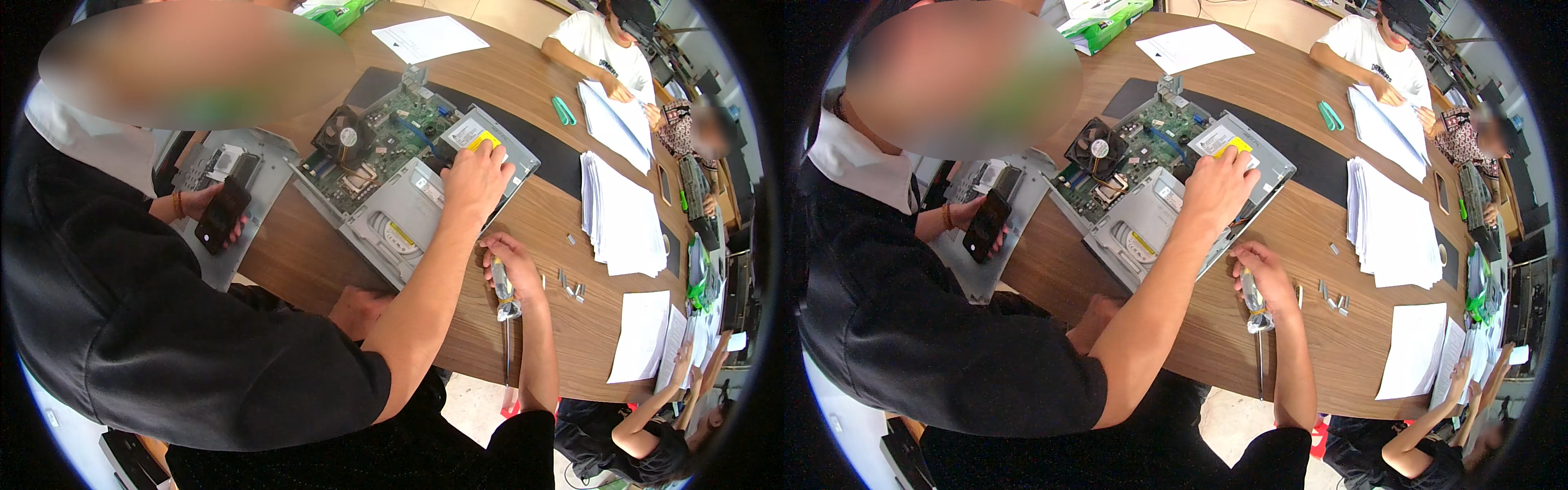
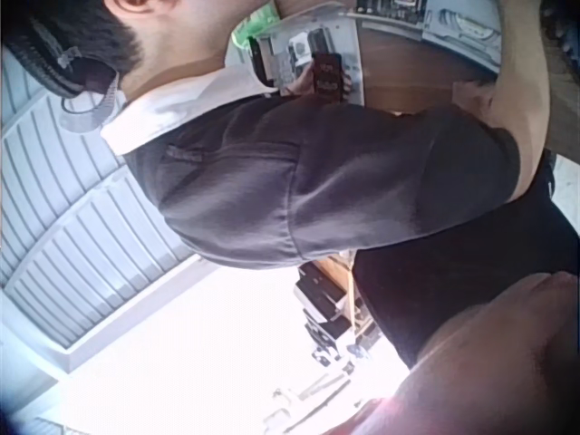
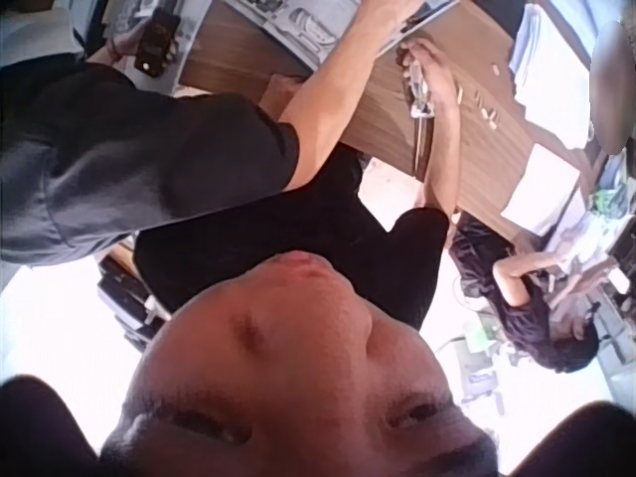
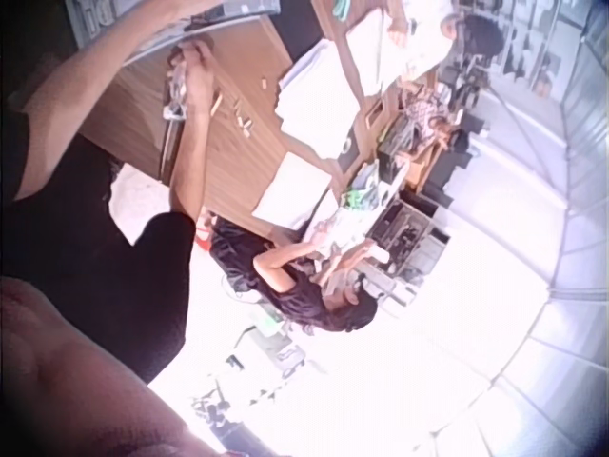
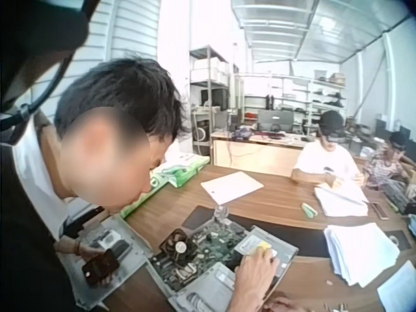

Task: The person removes and reinstalls computer components inside a PC case on a wooden table, using a screwdriver to loosen and tighten screws on the power supply and optical drive while others sit nearby.

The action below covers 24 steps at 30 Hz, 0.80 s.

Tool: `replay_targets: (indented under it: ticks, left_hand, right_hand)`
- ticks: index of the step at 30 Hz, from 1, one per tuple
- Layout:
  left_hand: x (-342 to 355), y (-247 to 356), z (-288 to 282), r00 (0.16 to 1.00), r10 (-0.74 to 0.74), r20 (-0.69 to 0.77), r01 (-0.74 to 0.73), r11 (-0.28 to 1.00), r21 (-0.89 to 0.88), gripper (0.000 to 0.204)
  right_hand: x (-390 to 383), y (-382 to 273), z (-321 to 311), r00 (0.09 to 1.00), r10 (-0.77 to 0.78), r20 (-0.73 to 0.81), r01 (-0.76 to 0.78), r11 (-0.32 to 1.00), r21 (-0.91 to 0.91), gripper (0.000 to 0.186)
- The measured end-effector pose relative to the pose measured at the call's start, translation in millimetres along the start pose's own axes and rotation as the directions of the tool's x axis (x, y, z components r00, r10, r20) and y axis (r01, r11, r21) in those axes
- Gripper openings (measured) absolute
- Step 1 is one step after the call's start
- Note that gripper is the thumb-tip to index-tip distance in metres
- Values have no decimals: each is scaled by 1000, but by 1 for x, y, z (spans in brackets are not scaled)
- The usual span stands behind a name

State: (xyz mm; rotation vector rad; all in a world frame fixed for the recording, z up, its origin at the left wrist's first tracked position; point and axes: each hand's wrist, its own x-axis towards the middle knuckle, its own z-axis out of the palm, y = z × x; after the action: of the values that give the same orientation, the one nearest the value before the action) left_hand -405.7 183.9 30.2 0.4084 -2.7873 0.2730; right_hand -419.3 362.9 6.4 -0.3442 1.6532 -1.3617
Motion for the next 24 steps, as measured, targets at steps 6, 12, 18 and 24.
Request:
replay_targets:
  ticks: [6,12,18,24]
  left_hand:
    - [6,5,10,997,-76,-18,73,987,-140,13]
    - [3,11,0,981,-168,-98,173,984,39,15]
    - [15,-17,-19,993,-56,-103,81,964,254,11]
    - [44,-34,-30,998,62,18,-65,960,271,17]
  right_hand:
    - [-3,-3,3,1000,-4,-19,5,1000,9,21]
    - [-3,-1,1,1000,-19,-17,19,1000,13,21]
    - [-6,-7,3,1000,-9,-21,9,1000,8,20]
    - [-5,-9,0,1000,-4,5,3,999,50,19]
